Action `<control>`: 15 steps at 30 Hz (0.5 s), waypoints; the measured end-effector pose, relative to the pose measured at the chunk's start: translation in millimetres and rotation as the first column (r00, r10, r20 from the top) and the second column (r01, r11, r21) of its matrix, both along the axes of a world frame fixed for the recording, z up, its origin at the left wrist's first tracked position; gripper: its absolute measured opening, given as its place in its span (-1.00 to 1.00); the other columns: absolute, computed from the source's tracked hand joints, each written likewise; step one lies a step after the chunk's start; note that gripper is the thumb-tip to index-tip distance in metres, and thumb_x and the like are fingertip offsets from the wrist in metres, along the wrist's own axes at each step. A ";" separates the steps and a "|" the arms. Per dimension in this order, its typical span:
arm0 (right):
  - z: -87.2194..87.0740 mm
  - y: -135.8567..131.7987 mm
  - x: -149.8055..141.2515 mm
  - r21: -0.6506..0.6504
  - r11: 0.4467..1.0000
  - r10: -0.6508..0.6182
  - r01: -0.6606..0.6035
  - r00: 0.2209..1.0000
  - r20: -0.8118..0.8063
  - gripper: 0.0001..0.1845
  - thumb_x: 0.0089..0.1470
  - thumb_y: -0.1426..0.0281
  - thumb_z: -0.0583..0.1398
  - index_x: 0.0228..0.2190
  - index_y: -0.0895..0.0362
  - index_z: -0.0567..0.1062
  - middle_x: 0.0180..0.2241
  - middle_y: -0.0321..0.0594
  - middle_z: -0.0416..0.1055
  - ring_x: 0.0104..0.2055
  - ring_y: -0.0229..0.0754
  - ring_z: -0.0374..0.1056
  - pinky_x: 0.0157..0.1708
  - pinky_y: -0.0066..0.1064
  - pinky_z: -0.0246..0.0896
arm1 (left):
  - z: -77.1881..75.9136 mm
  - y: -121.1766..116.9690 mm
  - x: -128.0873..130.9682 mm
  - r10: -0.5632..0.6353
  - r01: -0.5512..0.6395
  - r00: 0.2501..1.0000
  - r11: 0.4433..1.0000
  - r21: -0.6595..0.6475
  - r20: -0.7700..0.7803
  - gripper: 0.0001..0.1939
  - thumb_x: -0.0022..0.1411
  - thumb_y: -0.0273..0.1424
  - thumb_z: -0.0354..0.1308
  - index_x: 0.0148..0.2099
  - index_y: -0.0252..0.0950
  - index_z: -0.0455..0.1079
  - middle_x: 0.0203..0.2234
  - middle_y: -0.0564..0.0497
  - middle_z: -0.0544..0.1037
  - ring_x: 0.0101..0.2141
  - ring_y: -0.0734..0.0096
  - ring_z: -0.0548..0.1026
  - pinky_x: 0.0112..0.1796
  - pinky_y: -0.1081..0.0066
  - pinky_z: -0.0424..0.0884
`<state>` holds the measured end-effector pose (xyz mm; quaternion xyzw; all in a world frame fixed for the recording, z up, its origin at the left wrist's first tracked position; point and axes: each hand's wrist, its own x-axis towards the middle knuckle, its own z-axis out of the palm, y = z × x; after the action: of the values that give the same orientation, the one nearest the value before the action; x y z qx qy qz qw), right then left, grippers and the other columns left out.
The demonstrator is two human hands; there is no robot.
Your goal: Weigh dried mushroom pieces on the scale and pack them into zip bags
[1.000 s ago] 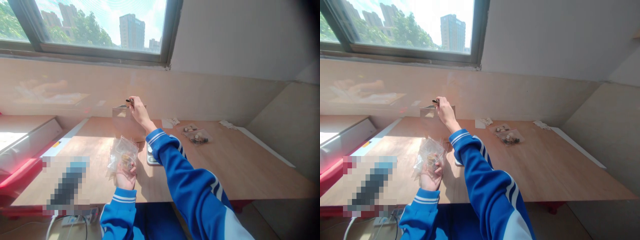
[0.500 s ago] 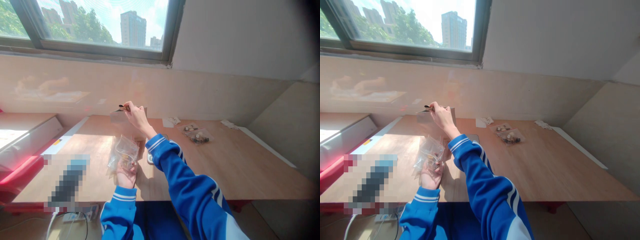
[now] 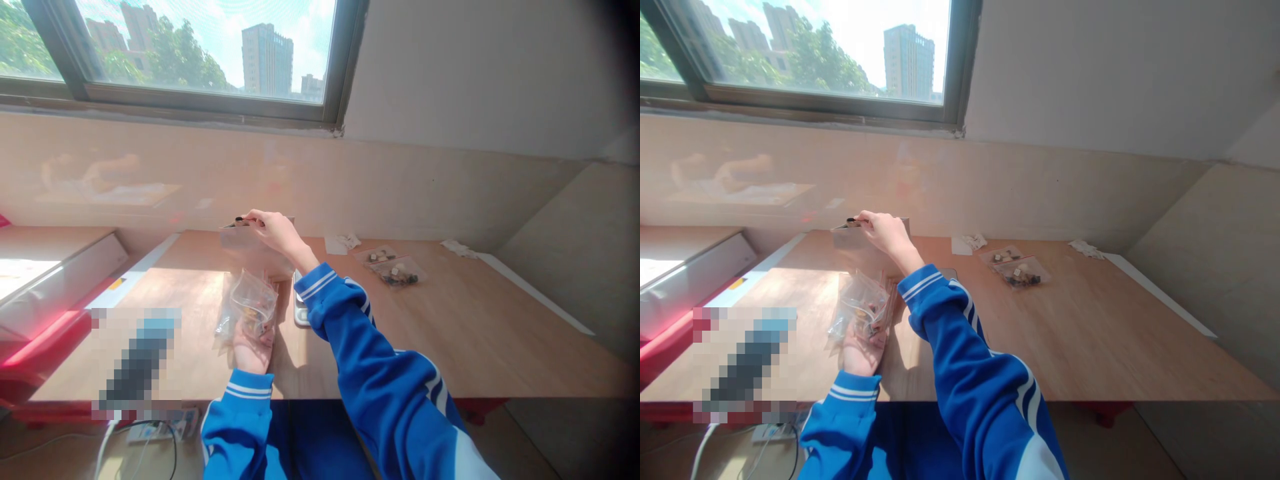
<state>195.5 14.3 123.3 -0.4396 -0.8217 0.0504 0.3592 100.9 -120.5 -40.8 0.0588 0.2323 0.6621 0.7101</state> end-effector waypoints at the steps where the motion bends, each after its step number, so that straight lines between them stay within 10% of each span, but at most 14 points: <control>1: -1.1 -1.1 0.2 0.010 1.000 -0.001 0.001 1.000 0.004 -0.73 0.22 0.33 0.06 -0.12 -0.03 0.50 -0.26 -0.24 0.47 -0.25 -0.17 0.37 -0.20 -0.39 0.22 | -0.8 0.2 0.0 0.002 -0.002 1.000 1.000 0.004 0.012 -0.65 0.33 -0.40 -0.19 -0.20 -0.28 0.45 -0.50 -0.03 0.39 -0.60 0.57 0.28 -0.72 0.66 0.18; 15: -12.7 -34.8 3.6 0.254 0.962 -0.087 0.098 0.995 -0.054 -0.76 0.20 0.51 -0.01 -0.18 0.16 0.42 -0.13 -0.08 0.29 -0.08 -0.12 0.23 -0.03 -0.29 0.11 | -9.5 5.6 2.1 0.098 -0.101 0.993 0.994 -0.049 -0.060 -0.80 0.25 -0.44 -0.04 -0.13 -0.29 0.37 -0.43 0.02 0.46 -0.65 0.62 0.25 -0.75 0.66 0.13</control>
<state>199.1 -20.5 110.5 -0.4263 -0.7920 -0.0638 0.4324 103.0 -114.9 -50.3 0.0479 0.2724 0.6884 0.6705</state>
